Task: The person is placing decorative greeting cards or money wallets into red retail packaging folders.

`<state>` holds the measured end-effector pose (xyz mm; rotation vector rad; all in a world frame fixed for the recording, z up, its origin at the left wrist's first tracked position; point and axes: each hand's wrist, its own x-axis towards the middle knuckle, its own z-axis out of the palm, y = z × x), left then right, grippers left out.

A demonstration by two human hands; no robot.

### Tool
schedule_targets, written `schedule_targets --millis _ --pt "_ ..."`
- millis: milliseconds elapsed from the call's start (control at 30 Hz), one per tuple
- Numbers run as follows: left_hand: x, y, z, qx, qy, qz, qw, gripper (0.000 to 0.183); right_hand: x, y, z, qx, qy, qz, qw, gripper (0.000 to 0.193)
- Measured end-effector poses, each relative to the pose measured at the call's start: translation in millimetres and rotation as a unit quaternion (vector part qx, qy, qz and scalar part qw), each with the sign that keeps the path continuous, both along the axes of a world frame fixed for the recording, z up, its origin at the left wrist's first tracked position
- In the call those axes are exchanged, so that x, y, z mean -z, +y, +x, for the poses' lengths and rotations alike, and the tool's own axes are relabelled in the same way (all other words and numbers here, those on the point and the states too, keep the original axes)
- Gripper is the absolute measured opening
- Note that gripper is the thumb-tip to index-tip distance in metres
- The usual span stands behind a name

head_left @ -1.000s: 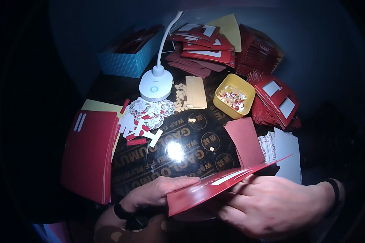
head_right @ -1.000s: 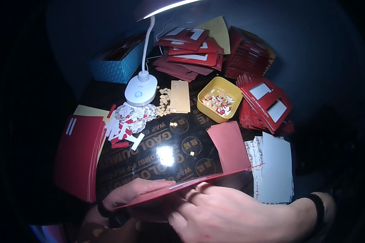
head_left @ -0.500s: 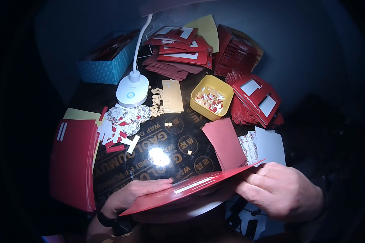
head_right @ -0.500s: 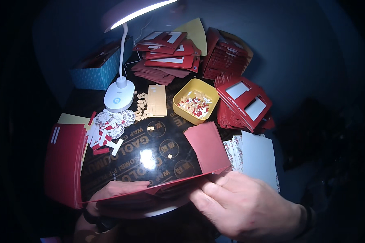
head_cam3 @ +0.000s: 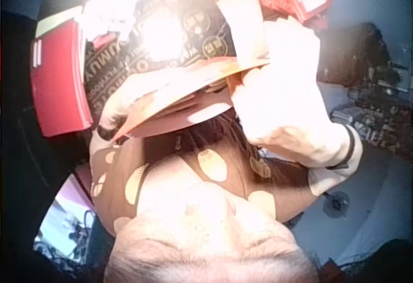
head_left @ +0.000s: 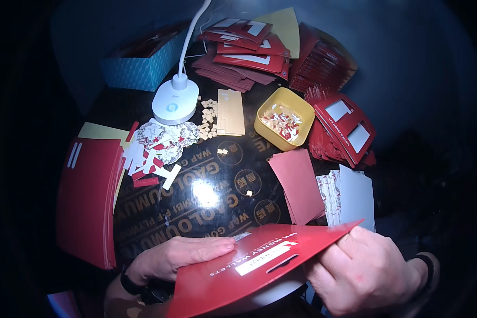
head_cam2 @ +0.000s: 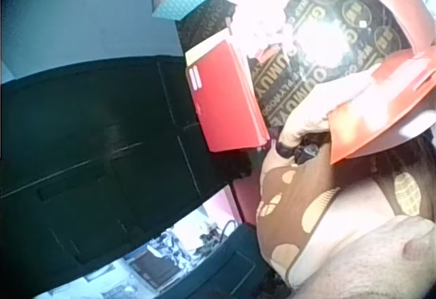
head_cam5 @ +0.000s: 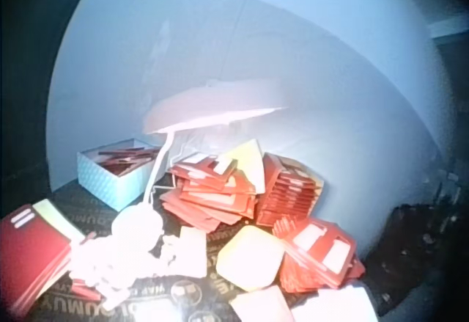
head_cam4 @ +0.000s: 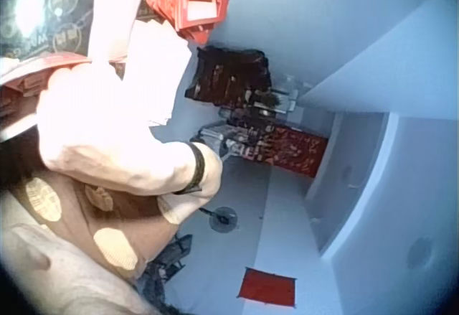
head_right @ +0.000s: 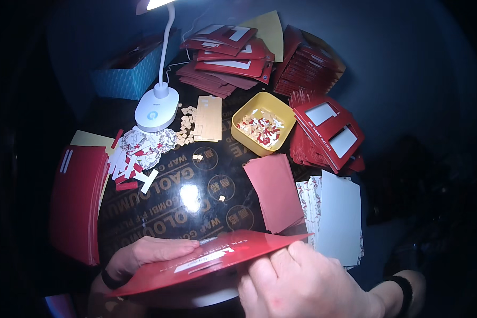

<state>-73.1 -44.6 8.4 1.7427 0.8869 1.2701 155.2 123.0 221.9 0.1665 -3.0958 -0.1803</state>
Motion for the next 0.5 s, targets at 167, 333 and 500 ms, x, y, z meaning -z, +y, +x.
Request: schedule_targets --millis 167,333,500 --pt "-6.5 -3.1 0.3 -0.004 0.037 0.031 0.999 0.063 6.4 1.4 -9.8 -0.013 -0.018 -0.014 1.000 0.011" --pt "-11.1 -3.3 -0.7 0.006 0.042 0.011 0.999 0.064 13.9 7.7 -21.3 -0.025 -0.031 -0.027 0.999 0.011" --pt "-10.1 -3.9 1.5 0.005 0.053 0.018 0.998 0.062 24.6 15.1 -29.7 -0.035 -0.042 -0.043 0.998 0.011"
